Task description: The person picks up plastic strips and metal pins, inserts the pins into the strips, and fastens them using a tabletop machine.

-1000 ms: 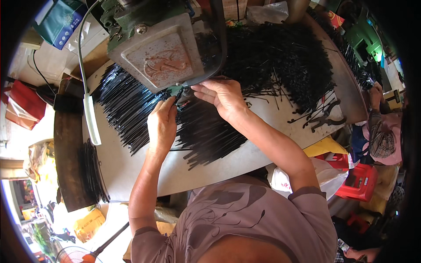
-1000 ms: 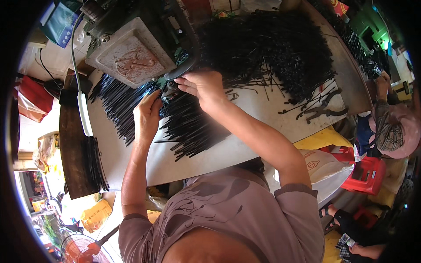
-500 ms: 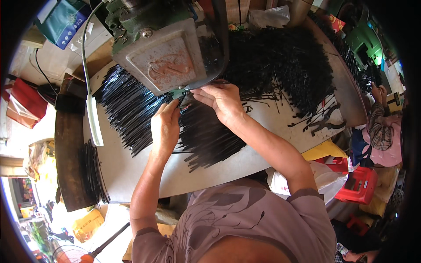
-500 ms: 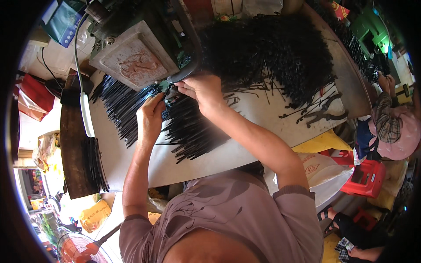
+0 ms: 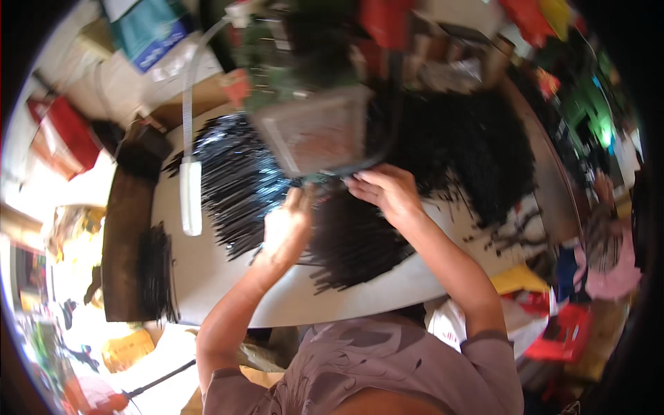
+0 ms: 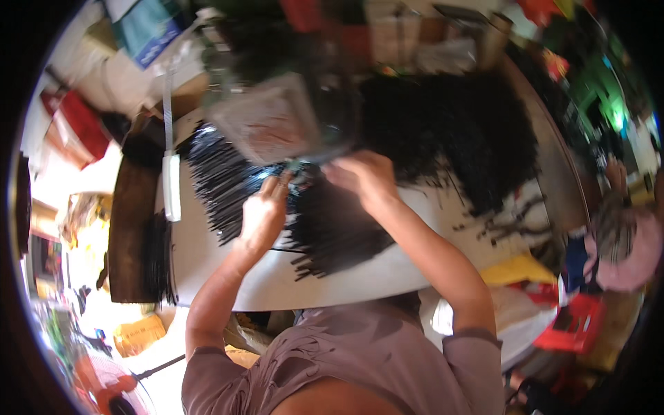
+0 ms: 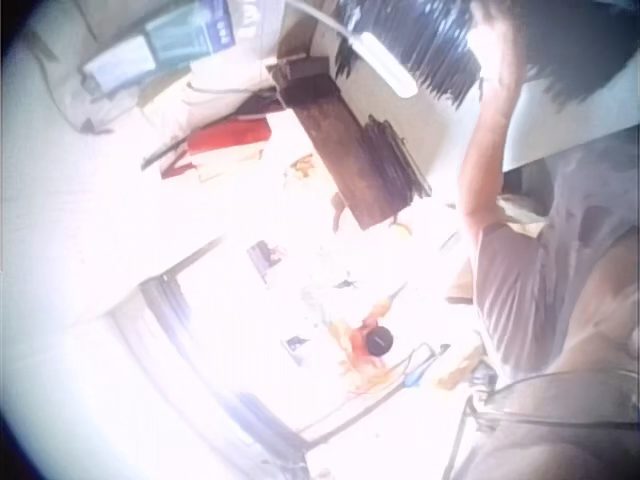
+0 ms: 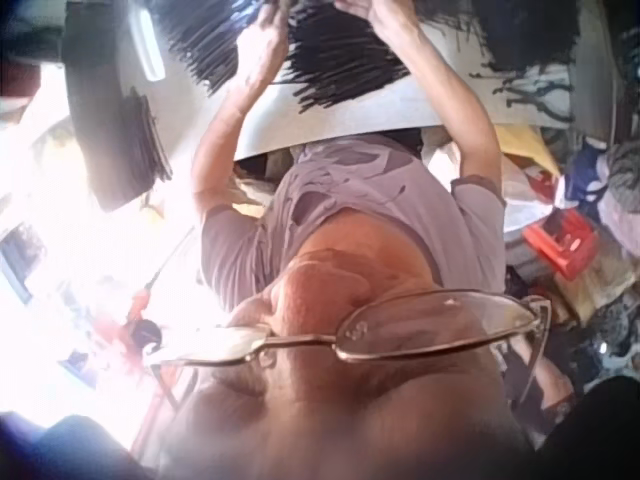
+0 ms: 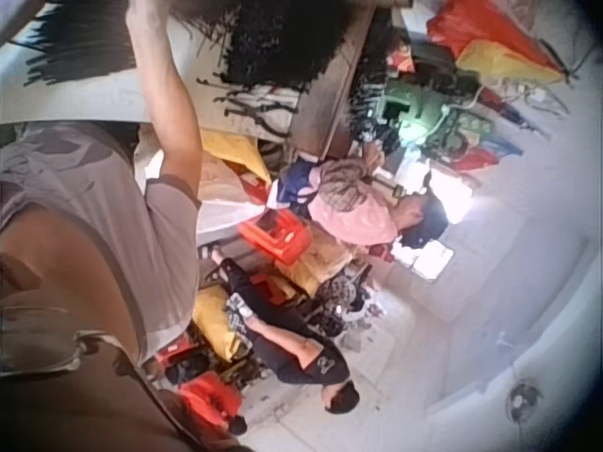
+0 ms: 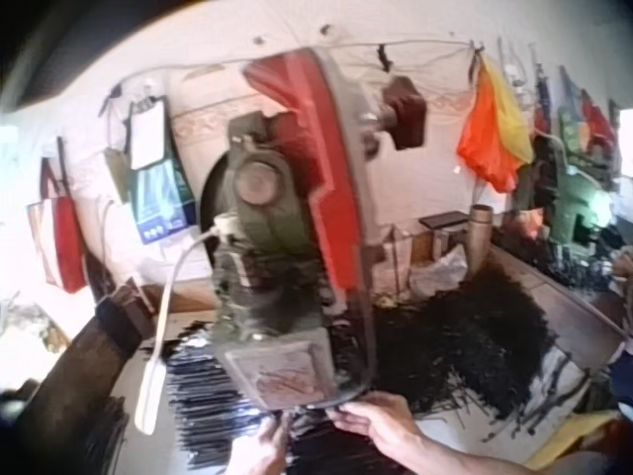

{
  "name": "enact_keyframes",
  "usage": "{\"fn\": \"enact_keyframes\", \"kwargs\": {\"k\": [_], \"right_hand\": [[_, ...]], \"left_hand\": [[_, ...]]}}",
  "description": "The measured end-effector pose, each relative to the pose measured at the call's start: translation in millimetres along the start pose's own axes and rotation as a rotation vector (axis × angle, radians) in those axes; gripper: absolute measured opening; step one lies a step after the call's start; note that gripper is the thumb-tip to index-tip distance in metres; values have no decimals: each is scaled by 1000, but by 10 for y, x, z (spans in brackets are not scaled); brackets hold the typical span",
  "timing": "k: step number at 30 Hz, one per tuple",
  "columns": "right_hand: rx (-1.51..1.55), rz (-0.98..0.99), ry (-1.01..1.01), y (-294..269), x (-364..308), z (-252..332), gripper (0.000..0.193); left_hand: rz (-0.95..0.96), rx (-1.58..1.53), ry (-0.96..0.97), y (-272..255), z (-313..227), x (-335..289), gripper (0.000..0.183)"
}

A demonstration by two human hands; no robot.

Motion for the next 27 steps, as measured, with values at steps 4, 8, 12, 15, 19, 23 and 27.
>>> {"fn": "enact_keyframes", "kwargs": {"k": [4,8,12,15,19,23,27], "right_hand": [[-401,36,111,42,-27,132,9],[-820,308,37,11,26,186,13],[-736,296,167,261,-81,99,13],[-760,295,161,282,-50,55,11],[-766,296,158,237,-33,70,11],[-691,288,147,203,-25,50,12],[-613,282,171,229,-34,-29,13]], "left_hand": [[44,-110,-21,-81,4,-3,49],[62,-106,-19,-2,-29,42,44],[15,-73,-28,-50,-5,-36,38],[1,-94,-22,-34,36,-71,34],[-4,-87,-2,28,8,-37,32],[11,-97,-6,17,-22,-5,34],[-12,-115,-47,18,4,-11,36]]}}
Point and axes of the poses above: each hand's wrist, its own x-axis towards the middle knuckle, its own y-axis out of the palm, z = x × y, the point moved 2 cm from there along x, towards the middle knuckle, and after that the axes turned 8 degrees about -z, right-handed, at the moved point
